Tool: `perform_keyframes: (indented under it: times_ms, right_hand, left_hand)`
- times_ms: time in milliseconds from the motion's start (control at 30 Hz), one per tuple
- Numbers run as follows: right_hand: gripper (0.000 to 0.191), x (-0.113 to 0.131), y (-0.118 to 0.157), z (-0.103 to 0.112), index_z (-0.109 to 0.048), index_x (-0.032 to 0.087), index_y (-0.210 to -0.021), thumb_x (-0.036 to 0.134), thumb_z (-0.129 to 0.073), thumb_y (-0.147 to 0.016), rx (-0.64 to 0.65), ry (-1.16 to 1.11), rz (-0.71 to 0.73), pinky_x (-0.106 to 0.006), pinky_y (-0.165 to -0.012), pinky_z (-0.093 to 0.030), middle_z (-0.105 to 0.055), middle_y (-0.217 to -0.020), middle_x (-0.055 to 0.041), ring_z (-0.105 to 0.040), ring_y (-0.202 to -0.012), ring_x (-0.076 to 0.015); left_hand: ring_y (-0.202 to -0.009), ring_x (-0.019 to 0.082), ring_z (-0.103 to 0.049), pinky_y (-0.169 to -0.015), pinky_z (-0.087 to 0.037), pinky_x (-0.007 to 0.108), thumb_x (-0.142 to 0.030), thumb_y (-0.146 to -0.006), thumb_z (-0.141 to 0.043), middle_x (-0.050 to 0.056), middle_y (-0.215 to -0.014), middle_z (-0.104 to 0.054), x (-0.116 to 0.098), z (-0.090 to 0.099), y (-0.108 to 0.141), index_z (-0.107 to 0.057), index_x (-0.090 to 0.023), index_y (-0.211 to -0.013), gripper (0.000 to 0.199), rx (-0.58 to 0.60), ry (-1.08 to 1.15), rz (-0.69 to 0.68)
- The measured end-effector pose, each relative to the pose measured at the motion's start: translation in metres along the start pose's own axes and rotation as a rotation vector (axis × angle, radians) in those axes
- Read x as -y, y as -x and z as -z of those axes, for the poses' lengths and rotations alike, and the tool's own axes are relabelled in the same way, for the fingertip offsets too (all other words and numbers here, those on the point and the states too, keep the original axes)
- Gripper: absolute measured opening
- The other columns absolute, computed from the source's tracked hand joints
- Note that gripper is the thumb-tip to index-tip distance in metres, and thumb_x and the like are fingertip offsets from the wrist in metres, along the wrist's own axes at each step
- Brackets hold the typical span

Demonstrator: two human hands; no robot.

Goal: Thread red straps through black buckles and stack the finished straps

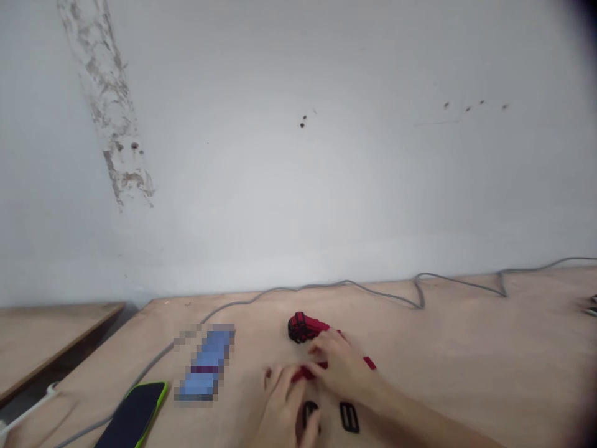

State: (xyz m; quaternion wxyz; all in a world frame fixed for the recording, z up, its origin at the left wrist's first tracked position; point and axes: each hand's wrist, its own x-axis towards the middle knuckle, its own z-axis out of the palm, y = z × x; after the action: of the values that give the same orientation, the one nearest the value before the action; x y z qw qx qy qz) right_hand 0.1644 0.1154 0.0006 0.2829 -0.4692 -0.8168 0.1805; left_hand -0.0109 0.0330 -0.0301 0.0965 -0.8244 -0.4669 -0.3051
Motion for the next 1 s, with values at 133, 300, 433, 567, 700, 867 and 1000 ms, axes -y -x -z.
perform_keyframes:
  times_ms: [133,300,433,567,700,867,1000]
  right_hand:
    - [0.03,-0.002,-0.03,0.019,-0.068,0.021,-0.109,0.032,-0.067,-0.081,-0.068,0.057,-0.008,-0.044,-0.103,-0.035,-0.066,-0.116,-0.01,-0.052,-0.117,-0.0309]
    - [0.039,-0.01,-0.065,0.028,-0.071,0.022,-0.107,0.027,-0.079,-0.069,0.025,0.06,0.037,-0.047,-0.103,-0.038,-0.058,-0.128,-0.0123,-0.051,-0.119,-0.0329]
    - [0.022,-0.018,-0.065,0.033,-0.072,0.022,-0.097,0.015,-0.068,-0.077,0.074,0.044,0.111,-0.043,-0.104,-0.039,-0.063,-0.122,-0.0099,-0.054,-0.117,-0.0285]
    - [0.046,-0.025,-0.059,0.034,-0.064,0.021,-0.12,0.028,-0.074,-0.075,0.098,0.018,0.158,-0.045,-0.106,-0.038,-0.063,-0.125,-0.0113,-0.051,-0.121,-0.0303]
    - [0.048,-0.026,-0.064,0.023,-0.067,0.02,-0.115,0.035,-0.079,-0.071,0.093,-0.011,0.163,-0.05,-0.109,-0.034,-0.058,-0.132,-0.0141,-0.048,-0.125,-0.0341]
    - [0.029,-0.02,-0.069,0.025,-0.068,0.021,-0.102,0.024,-0.076,-0.074,0.026,-0.086,0.169,-0.047,-0.106,-0.038,-0.06,-0.127,-0.012,-0.052,-0.121,-0.0301]
    - [0.031,-0.022,-0.039,0.04,-0.062,0.022,-0.108,0.023,-0.071,-0.079,-0.021,-0.156,0.176,-0.038,-0.095,-0.047,-0.067,-0.108,-0.0062,-0.061,-0.103,-0.0232]
  left_hand:
    - [-0.119,0.046,-0.06,-0.09,-0.049,0.068,-0.032,-0.087,-0.06,0.024,-0.132,-0.065,0.004,-0.004,0.003,-0.074,-0.012,-0.11,0.033,0.081,-0.206,0.159]
    - [-0.116,0.045,-0.063,-0.089,-0.05,0.068,-0.03,-0.085,-0.063,0.022,-0.13,-0.067,0.009,-0.01,0.004,-0.071,-0.014,-0.118,0.037,0.066,-0.205,0.15]
    - [-0.112,0.044,-0.065,-0.087,-0.051,0.066,-0.029,-0.085,-0.064,0.02,-0.126,-0.069,0.012,-0.01,0.005,-0.069,-0.017,-0.118,0.036,0.04,-0.159,0.116]
    - [-0.114,0.038,-0.064,-0.093,-0.05,0.058,-0.027,-0.084,-0.065,0.017,-0.125,-0.069,0.013,-0.011,0.007,-0.067,-0.02,-0.117,0.033,0.017,-0.119,0.105]
    - [-0.106,0.037,-0.066,-0.089,-0.05,0.055,-0.026,-0.08,-0.067,0.016,-0.117,-0.071,0.015,-0.016,0.006,-0.069,-0.02,-0.108,0.028,-0.01,-0.106,0.097]
    - [-0.095,0.035,-0.07,-0.08,-0.051,0.051,-0.023,-0.077,-0.068,0.013,-0.107,-0.073,0.017,-0.015,0.001,-0.067,-0.021,-0.104,0.027,-0.071,-0.115,0.031]
    - [-0.093,0.03,-0.07,-0.08,-0.05,0.044,-0.027,-0.083,-0.064,0.012,-0.106,-0.074,0.015,-0.007,-0.001,-0.063,-0.02,-0.114,0.031,-0.206,-0.118,-0.069]
